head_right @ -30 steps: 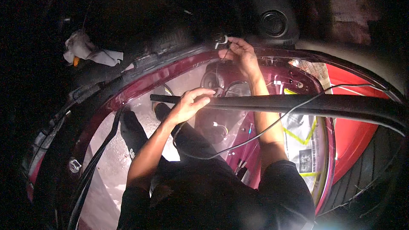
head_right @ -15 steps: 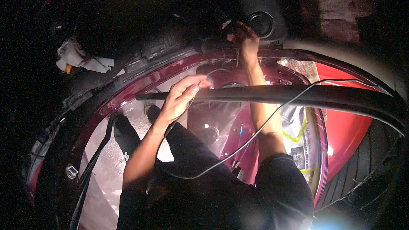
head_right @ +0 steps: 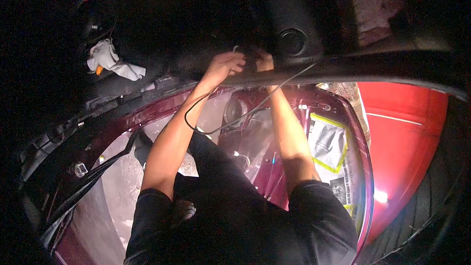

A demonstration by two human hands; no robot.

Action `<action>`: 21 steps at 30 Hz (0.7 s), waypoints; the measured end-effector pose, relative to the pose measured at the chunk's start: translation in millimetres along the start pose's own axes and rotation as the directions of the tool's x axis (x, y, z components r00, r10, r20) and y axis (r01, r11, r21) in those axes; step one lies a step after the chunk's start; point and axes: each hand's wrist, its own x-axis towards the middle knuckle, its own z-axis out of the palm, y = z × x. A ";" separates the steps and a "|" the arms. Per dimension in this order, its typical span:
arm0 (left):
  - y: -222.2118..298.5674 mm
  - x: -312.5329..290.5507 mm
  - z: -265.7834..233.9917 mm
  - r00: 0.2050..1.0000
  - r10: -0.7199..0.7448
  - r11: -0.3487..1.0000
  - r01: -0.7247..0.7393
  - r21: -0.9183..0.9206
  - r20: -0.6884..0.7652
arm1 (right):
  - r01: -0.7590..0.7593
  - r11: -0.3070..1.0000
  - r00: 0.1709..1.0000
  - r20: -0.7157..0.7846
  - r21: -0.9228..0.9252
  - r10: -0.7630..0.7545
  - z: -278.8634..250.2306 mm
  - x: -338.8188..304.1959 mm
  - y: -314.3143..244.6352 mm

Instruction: The person cleans the trunk opening of a maroon car with a white cloth, then uses a flathead screwdriver to pry and install a black rubber weather stripping seal along the trunk lid perimeter. The seal is pressed into place around the entire opening.

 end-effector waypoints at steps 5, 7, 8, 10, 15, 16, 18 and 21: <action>16.1 -5.0 15.4 0.997 -0.039 0.991 0.031 -0.130 -0.059 | -0.432 0.596 0.902 0.316 0.677 0.295 -32.3 -41.4 -53.7; 24.8 -4.7 21.2 0.998 -0.048 0.991 0.043 -0.124 -0.036 | -0.431 0.481 0.902 0.362 0.764 0.233 -34.8 -47.7 -67.0; 30.4 -4.0 26.8 0.997 -0.076 0.992 0.075 -0.105 -0.002 | -0.228 0.780 0.969 0.216 0.583 0.122 -37.8 -46.8 -68.6; 42.7 -2.9 39.6 0.994 -0.095 0.993 0.099 -0.066 0.062 | 0.209 0.977 0.976 0.064 -0.040 -0.207 -43.4 -36.9 -82.7; 90.0 0.3 45.3 0.994 -0.032 0.995 0.042 -0.092 0.101 | -0.029 0.989 0.997 0.075 0.145 0.018 -58.2 37.3 -3.0; 94.5 -2.6 47.3 0.993 -0.035 0.989 0.051 -0.141 0.113 | -0.026 0.948 0.978 -0.190 0.317 0.090 -45.7 34.9 -5.4; 100.8 -2.9 24.6 0.986 0.017 0.928 0.046 -0.370 0.165 | -0.104 0.982 0.974 -0.181 0.161 0.133 -72.4 57.9 -27.1; 96.4 -2.4 13.9 0.976 0.082 0.807 0.055 -0.588 0.204 | -0.056 0.998 0.968 -0.245 -0.037 0.045 -109.6 59.5 -20.9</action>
